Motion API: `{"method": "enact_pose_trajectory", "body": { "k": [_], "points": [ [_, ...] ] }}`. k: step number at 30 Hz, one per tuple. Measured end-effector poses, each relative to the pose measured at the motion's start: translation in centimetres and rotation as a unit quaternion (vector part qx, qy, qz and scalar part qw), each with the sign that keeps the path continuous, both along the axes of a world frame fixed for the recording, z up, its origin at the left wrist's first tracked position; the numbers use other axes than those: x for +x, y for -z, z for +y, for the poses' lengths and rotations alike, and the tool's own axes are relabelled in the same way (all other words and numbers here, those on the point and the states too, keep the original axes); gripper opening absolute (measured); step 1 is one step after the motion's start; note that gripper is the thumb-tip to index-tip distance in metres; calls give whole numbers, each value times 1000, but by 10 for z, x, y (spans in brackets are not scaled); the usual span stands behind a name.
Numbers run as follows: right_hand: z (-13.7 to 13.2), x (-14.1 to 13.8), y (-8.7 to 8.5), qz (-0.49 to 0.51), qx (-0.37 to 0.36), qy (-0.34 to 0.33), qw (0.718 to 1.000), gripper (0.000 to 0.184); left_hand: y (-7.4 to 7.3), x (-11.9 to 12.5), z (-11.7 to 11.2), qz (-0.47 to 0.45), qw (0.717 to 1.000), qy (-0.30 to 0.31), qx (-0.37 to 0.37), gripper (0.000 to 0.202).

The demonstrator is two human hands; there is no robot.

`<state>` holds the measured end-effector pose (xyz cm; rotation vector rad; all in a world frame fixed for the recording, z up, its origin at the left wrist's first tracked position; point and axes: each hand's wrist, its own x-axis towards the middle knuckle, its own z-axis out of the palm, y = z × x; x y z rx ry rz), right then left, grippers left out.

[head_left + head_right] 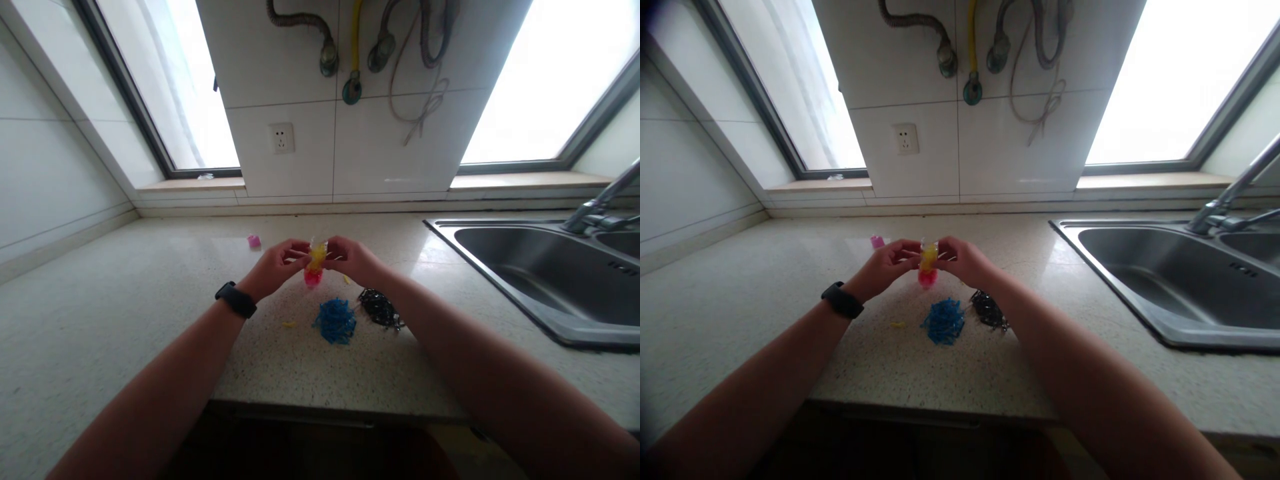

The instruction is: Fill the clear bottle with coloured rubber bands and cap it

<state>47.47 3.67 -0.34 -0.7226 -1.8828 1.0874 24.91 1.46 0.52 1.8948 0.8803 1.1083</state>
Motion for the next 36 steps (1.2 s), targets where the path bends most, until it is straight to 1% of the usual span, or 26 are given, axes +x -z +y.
{"method": "enact_pose_trajectory", "body": {
  "k": [2, 3, 5, 6, 7, 8, 9, 11, 12, 13, 15, 16, 21, 23, 25, 27, 29, 31, 32, 34, 36],
  "points": [
    [0, -2, 0, 13, -2, -3, 1000, 40, 0, -1, 0, 15, 1000, 6, -3, 53],
    [0, -2, 0, 15, -2, -4, 1000, 42, 1, -1, 1, 22, 1000, 12, -4, 54],
    [0, 1, -2, -17, 14, 24, 999, 41, 2, -3, 3, 35, 999, 23, -3, 47],
    [1, 4, -4, -64, 36, 55, 996, 37, 2, -4, 4, 39, 999, 26, -1, 42],
    [1, 9, -7, -131, 62, 91, 985, 31, 3, -5, 5, 41, 999, 29, 1, 38],
    [1, 14, -9, -214, 88, 124, 965, 25, 5, -6, 6, 42, 999, 33, 1, 36],
    [0, 19, -12, -298, 100, 144, 938, 19, 6, -8, 7, 41, 998, 37, -1, 37],
    [-1, 27, -17, -424, 91, 146, 889, 16, 9, -11, 10, 43, 998, 44, -7, 41],
    [-3, 29, -18, -458, 78, 140, 874, 15, 10, -12, 11, 44, 998, 45, -8, 43],
    [-4, 30, -19, -474, 68, 133, 867, 13, 11, -13, 12, 46, 998, 45, -8, 44],
    [-6, 29, -20, -479, 64, 124, 866, 6, 13, -14, 13, 50, 998, 42, -8, 44],
    [-6, 27, -20, -477, 65, 120, 868, 6, 13, -14, 13, 51, 998, 42, -8, 45],
    [-3, 24, -16, -475, 41, 101, 873, 15, 12, -12, 11, 67, 997, 32, 4, 44],
    [0, 24, -14, -459, 37, 101, 882, 19, 11, -12, 10, 76, 997, 27, 10, 44],
    [2, 24, -15, -397, 51, 116, 909, 20, 10, -11, 9, 83, 996, 28, 13, 43],
    [3, 20, -21, -280, 78, 146, 946, 20, 8, -10, 8, 97, 995, 33, 18, 39],
    [4, 12, -30, -133, 105, 177, 970, 21, 6, -9, 7, 116, 992, 36, 25, 38],
    [4, 0, -41, -7, 115, 196, 974, 22, 5, -11, 7, 129, 990, 42, 30, 41],
    [3, -7, -45, 37, 114, 198, 973, 22, 5, -12, 7, 136, 989, 42, 34, 45],
    [2, -20, -52, 82, 113, 195, 971, 22, 3, -19, 6, 163, 985, 26, 55, 52],
    [0, -30, -55, 91, 118, 190, 970, 20, -2, -27, 4, 217, 972, -4, 86, 54]
  ]
}}
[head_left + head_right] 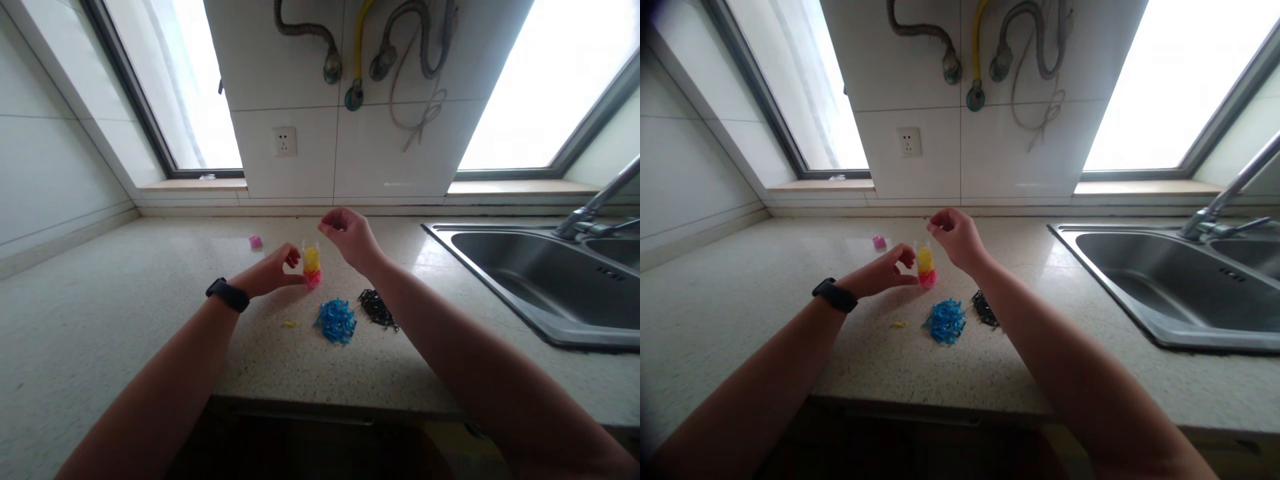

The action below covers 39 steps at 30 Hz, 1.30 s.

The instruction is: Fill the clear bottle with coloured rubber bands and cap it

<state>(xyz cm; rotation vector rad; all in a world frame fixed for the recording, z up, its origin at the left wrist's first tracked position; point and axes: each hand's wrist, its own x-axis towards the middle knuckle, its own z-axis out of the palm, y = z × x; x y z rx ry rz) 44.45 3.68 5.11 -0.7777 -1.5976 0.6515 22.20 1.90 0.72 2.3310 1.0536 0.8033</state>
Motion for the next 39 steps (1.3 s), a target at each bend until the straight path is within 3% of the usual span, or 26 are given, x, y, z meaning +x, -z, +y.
{"method": "enact_pose_trajectory", "body": {
  "k": [3, 6, 12, 19, 22, 25, 29, 33, 39],
  "points": [
    [-1, -7, 3, -22, 5, -2, 1000, 19, -12, -12, -7, 107, 994, 3, -13, 47],
    [0, -5, 8, -38, 5, -2, 999, 18, -23, -16, -15, 199, 971, 54, -119, 41],
    [3, 12, 15, -33, 13, 33, 999, 18, -24, -10, -26, 236, 937, 118, -229, 34],
    [6, 38, 32, -80, -6, 83, 993, 18, -26, -8, -29, 270, 938, 126, -178, 17],
    [9, 44, 37, -85, -8, 90, 992, 18, -31, -5, -31, 189, 963, 146, -125, 17],
    [11, 47, 38, -82, -13, 98, 992, 19, -33, 4, -31, 8, 998, 66, -19, 22],
    [11, 46, 38, -93, -20, 101, 990, 18, -30, 23, -22, -173, 974, -101, 102, 24],
    [9, 47, 36, -102, -27, 108, 988, 19, -28, 35, -13, -180, 960, -153, 150, 24],
    [7, 48, 33, -104, -29, 111, 988, 19, -28, 34, -11, -151, 964, -159, 150, 26]
  ]
}}
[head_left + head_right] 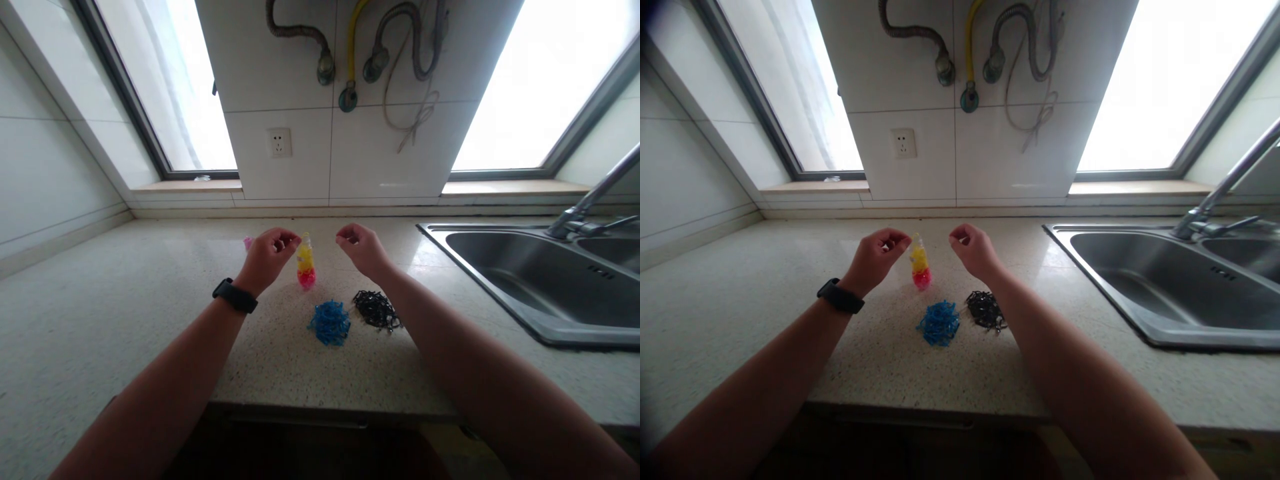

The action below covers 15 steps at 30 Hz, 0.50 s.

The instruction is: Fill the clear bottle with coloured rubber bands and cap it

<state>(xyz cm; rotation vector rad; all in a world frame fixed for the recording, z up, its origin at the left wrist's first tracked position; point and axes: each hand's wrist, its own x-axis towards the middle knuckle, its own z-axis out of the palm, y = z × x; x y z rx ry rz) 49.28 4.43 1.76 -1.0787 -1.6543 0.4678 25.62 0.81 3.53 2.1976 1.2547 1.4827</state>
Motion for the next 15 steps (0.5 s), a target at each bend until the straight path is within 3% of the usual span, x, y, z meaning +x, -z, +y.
{"method": "enact_pose_trajectory", "body": {
  "k": [11, 15],
  "points": [
    [-4, -1, 0, -18, -15, -39, 999, 21, 7, -2, 1, 2, 1000, 25, 3, 27],
    [-12, -4, -2, -63, -3, -88, 994, 24, 17, -3, 4, -2, 997, 68, -44, 46]
  ]
}}
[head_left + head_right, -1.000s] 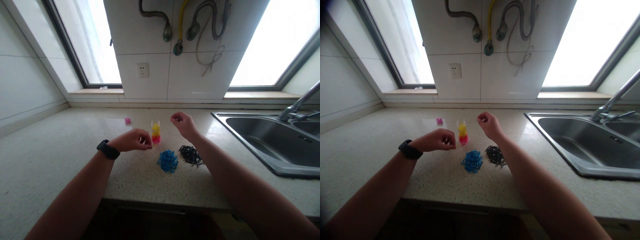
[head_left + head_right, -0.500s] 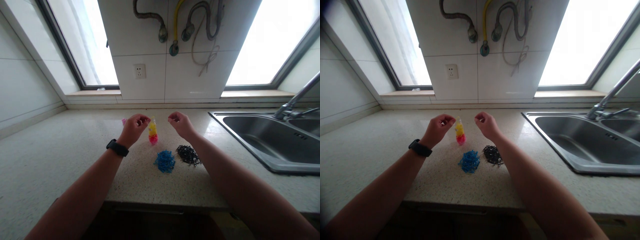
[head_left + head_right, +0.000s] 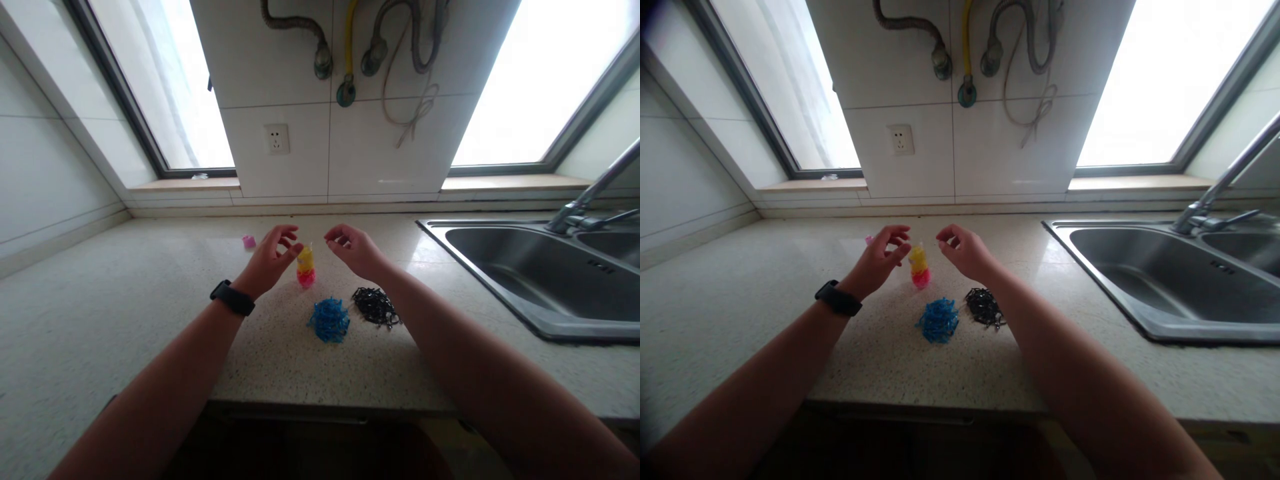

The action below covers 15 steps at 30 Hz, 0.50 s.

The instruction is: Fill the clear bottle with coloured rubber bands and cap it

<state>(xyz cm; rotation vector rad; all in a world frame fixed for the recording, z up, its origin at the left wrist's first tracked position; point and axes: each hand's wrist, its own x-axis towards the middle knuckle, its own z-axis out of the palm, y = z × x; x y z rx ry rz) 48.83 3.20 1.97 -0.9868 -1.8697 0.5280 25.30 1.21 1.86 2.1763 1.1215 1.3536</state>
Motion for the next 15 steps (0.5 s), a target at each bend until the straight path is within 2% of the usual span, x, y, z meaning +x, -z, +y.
{"method": "enact_pose_trajectory", "body": {
  "k": [2, 6, 8, 11, 13, 15],
  "points": [
    [-4, -2, 0, -15, 6, -18, 1000, 24, 6, -1, 2, 20, 998, 47, -45, 54],
    [-5, -2, 1, -31, 16, -18, 999, 22, 12, -1, 5, 87, 980, 125, -127, 41],
    [-3, 0, 1, -33, 16, -12, 999, 22, 9, -2, 6, 48, 984, 122, -123, 37],
    [0, 4, 2, -34, 14, -6, 999, 21, 0, -6, 5, -36, 995, 70, -66, 36],
    [1, 5, 3, -42, 12, -3, 999, 21, -5, -9, 4, -31, 997, 43, -54, 36],
    [0, 5, 3, -57, 8, -3, 998, 20, -6, -11, 3, -11, 997, 43, -70, 36]
  ]
}}
